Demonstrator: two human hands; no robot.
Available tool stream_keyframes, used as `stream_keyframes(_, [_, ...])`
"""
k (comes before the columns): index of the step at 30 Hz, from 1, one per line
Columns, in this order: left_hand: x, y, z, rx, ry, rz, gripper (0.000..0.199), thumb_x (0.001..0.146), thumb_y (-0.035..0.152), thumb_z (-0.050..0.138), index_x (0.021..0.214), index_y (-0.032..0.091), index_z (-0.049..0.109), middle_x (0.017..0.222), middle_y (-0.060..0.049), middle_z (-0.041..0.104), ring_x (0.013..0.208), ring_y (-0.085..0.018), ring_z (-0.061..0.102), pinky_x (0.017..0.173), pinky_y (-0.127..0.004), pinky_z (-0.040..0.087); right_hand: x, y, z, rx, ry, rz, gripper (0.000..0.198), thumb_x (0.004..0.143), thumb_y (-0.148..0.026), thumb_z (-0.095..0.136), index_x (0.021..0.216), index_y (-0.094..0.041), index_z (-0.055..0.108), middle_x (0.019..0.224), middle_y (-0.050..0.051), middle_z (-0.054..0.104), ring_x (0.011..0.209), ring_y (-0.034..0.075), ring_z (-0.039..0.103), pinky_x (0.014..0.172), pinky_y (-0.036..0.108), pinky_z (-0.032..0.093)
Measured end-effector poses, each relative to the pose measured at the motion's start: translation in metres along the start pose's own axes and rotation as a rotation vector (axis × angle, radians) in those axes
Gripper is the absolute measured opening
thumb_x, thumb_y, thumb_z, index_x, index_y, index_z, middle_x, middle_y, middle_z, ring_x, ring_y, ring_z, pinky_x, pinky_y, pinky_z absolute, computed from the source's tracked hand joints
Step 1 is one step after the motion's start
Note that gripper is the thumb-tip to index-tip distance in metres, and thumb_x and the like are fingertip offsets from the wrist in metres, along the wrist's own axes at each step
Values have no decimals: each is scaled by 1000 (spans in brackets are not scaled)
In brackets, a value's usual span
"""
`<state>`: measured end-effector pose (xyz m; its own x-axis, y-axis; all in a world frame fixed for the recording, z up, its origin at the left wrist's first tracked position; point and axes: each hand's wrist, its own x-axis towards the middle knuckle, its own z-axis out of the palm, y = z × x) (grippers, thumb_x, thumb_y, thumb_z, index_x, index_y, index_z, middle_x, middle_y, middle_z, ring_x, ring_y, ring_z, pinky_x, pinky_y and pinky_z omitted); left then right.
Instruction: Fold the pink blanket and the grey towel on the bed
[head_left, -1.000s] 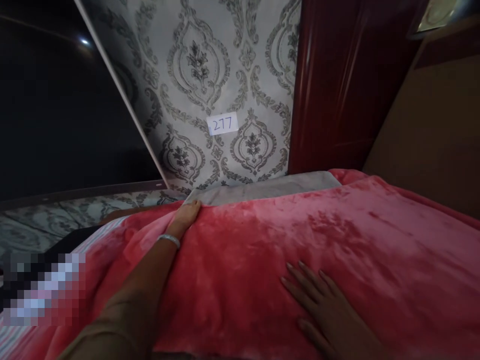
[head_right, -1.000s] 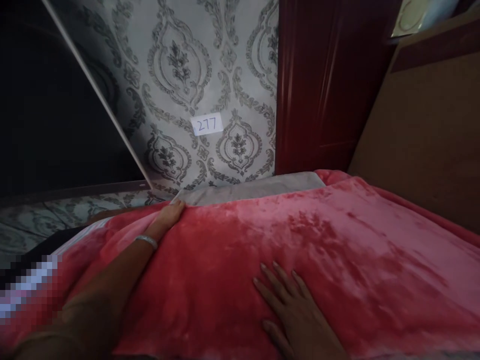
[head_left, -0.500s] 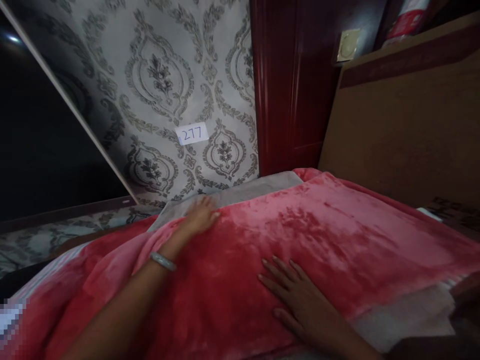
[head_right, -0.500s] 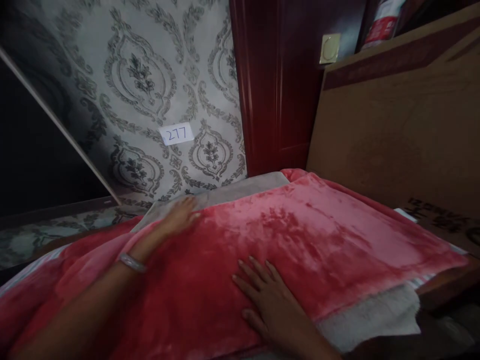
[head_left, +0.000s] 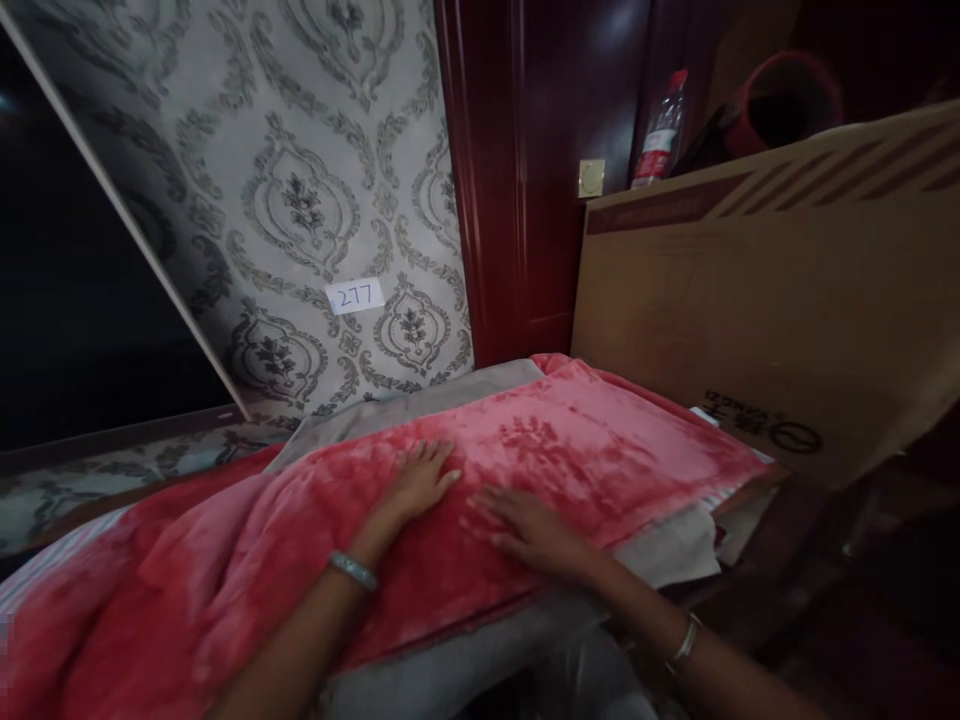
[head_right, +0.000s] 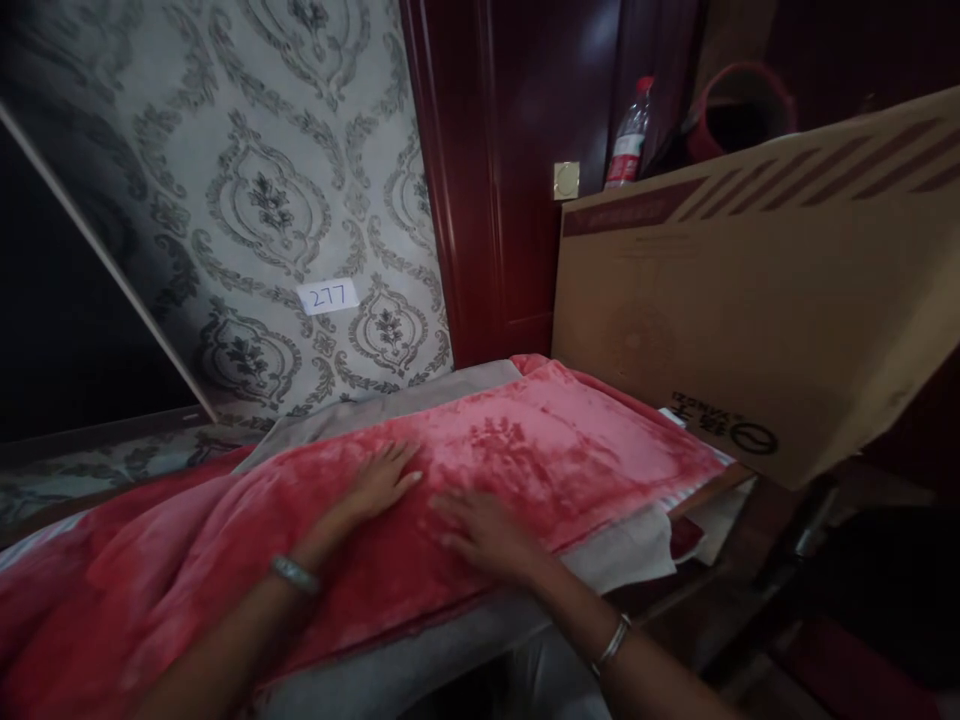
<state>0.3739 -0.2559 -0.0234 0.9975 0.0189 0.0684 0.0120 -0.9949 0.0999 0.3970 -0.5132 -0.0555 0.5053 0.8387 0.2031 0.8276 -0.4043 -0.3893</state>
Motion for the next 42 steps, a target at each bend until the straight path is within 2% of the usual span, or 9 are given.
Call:
stream_keyframes(3, [-35, 21, 17, 27, 102, 100, 65, 95, 57, 48, 155, 35, 37, 165, -9, 32, 154, -38, 18, 121, -66, 14, -11, 35, -12, -175, 206, 221, 58, 102, -49, 34, 155, -27, 40, 158, 10, 42, 147, 30, 35, 117, 58, 29])
stream_keyframes(5, [-56, 30, 34, 39, 90, 104, 65, 95, 57, 49, 155, 36, 37, 166, -8, 29, 154, -39, 17, 119, -69, 14, -23, 57, -10, -301, 203, 355, 60, 101, -53, 35, 156, -29, 38, 161, 10, 36, 149, 35, 29, 115, 65, 27])
stream_keyframes(8, [-72, 38, 45, 49, 49, 75, 64, 97, 55, 46, 157, 32, 35, 167, -9, 25, 154, -41, 16, 118, -71, 14, -38, 76, 1, -403, 127, 430, 62, 100, -54, 34, 157, -30, 35, 165, 8, 29, 150, 35, 27, 114, 66, 26])
stream_keyframes(11, [-74, 43, 40, 23, 2, 72, 65, 98, 54, 45, 157, 29, 34, 167, -10, 24, 154, -40, 15, 119, -70, 13, -42, 81, 9, -425, 95, 444, 62, 101, -53, 31, 159, -31, 32, 166, 7, 25, 151, 34, 24, 115, 65, 26])
stream_keyframes(15, [-94, 52, 33, -34, 27, 50, 58, 99, 51, 45, 152, 28, 43, 163, -11, 34, 152, -36, 26, 120, -65, 21, -43, 87, 13, -422, 85, 409, 62, 100, -54, 27, 158, -31, 33, 166, 6, 26, 151, 34, 24, 115, 66, 26])
stream_keyframes(19, [-137, 70, 48, -53, 125, 138, 64, 95, 56, 53, 151, 28, 44, 160, -12, 40, 149, -35, 33, 119, -64, 26, -42, 94, 15, -428, 101, 414, 63, 100, -54, 25, 158, -32, 32, 166, 5, 25, 151, 34, 23, 115, 66, 26])
stream_keyframes(23, [-162, 80, 66, -29, 230, 103, 61, 95, 46, 56, 151, 23, 44, 157, -14, 43, 147, -34, 36, 118, -60, 29, -42, 89, 12, -444, 75, 409, 62, 100, -53, 24, 159, -33, 31, 166, 6, 27, 150, 34, 26, 114, 67, 27])
stream_keyframes(33, [-167, 78, 67, -33, 316, 115, 38, 97, 40, 55, 132, 27, 66, 146, -11, 58, 134, -31, 51, 109, -50, 42, -42, 77, 6, -425, 55, 451, 62, 100, -55, 27, 158, -33, 34, 166, 4, 26, 151, 32, 25, 117, 61, 26])
stream_keyframes(42, [-170, 80, 76, -35, 381, 140, 41, 97, 42, 55, 133, 25, 65, 142, -13, 60, 133, -29, 51, 108, -48, 42, -47, 97, 16, -409, 96, 410, 65, 97, -54, 27, 156, -29, 38, 164, 9, 32, 147, 37, 32, 111, 68, 30])
